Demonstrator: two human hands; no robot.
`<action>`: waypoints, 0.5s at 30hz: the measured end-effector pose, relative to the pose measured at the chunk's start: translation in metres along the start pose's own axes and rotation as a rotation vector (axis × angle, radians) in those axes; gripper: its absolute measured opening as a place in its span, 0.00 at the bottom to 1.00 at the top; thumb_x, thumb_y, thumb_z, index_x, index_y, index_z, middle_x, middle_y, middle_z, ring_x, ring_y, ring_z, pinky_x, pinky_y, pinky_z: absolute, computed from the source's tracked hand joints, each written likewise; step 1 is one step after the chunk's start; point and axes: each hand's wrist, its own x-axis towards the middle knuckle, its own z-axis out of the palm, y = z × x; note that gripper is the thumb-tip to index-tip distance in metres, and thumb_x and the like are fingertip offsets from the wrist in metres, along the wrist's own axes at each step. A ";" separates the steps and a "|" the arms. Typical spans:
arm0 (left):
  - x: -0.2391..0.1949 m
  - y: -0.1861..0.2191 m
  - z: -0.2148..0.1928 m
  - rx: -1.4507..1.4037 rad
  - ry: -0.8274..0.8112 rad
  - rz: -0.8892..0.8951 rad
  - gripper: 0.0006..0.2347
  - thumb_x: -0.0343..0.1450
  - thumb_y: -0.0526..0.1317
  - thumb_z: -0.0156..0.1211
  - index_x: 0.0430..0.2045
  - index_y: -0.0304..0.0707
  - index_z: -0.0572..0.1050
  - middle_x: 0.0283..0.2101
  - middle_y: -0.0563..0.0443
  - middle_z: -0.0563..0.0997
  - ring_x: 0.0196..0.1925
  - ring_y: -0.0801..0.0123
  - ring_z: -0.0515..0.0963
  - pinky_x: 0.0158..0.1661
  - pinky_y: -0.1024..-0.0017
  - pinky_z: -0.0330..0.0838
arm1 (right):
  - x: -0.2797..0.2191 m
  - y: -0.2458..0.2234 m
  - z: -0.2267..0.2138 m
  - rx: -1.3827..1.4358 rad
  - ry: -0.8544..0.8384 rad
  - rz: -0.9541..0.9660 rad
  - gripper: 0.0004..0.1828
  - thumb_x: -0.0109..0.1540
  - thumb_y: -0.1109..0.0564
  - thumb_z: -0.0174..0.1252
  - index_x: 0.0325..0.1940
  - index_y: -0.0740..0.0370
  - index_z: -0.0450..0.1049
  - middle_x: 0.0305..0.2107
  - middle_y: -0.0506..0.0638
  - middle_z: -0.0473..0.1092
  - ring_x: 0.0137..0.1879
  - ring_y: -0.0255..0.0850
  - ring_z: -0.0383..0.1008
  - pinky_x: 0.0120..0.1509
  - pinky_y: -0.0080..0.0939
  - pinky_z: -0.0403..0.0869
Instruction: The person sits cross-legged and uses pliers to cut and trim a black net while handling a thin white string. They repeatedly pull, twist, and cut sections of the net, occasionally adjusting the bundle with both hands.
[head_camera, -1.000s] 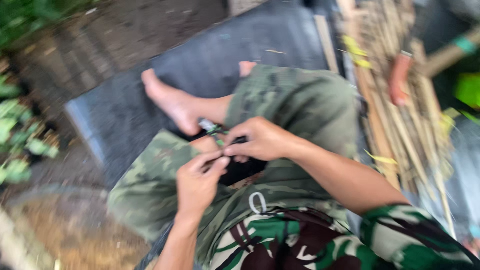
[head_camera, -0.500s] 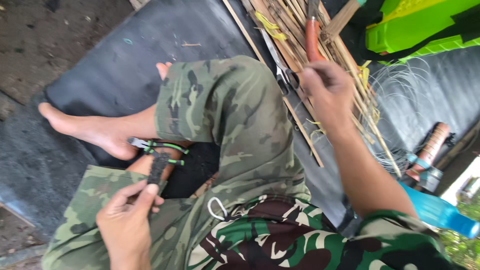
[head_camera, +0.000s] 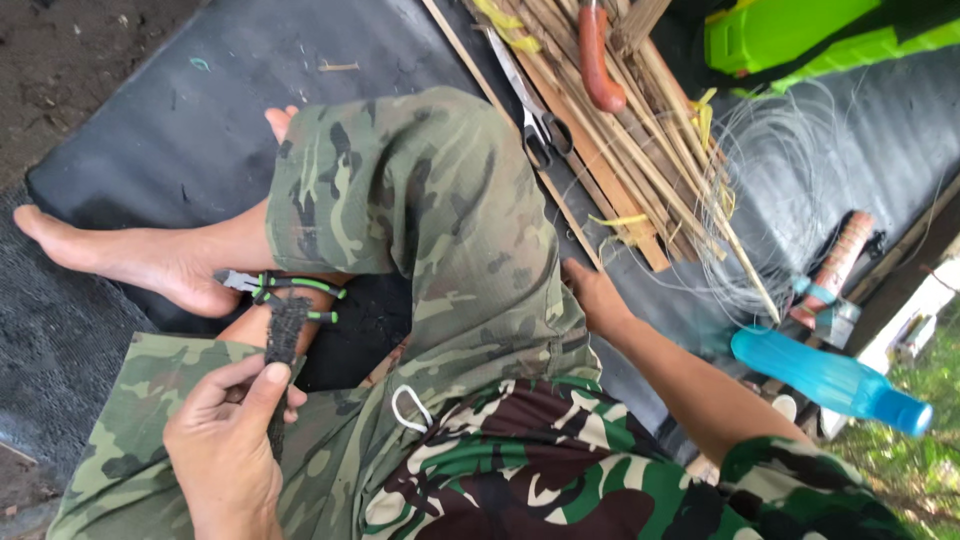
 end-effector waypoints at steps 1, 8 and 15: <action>0.000 0.000 0.000 -0.007 0.007 0.009 0.08 0.71 0.27 0.65 0.42 0.20 0.76 0.33 0.42 0.80 0.29 0.67 0.80 0.30 0.74 0.72 | -0.003 0.005 0.001 -0.090 -0.004 -0.045 0.19 0.55 0.55 0.65 0.47 0.60 0.69 0.38 0.58 0.76 0.47 0.56 0.78 0.50 0.50 0.75; 0.000 -0.002 0.003 -0.036 -0.010 0.014 0.08 0.71 0.27 0.65 0.42 0.21 0.76 0.32 0.42 0.80 0.29 0.66 0.80 0.30 0.73 0.72 | -0.025 0.012 -0.007 -0.404 -0.068 -0.284 0.24 0.52 0.55 0.64 0.51 0.60 0.69 0.39 0.57 0.71 0.49 0.58 0.73 0.51 0.55 0.73; 0.000 0.004 0.001 -0.044 -0.008 -0.005 0.08 0.72 0.27 0.65 0.42 0.21 0.76 0.33 0.42 0.80 0.30 0.67 0.80 0.31 0.73 0.72 | -0.062 0.008 -0.022 -0.643 -0.287 -0.324 0.13 0.54 0.52 0.62 0.41 0.57 0.72 0.44 0.52 0.66 0.53 0.50 0.71 0.55 0.48 0.72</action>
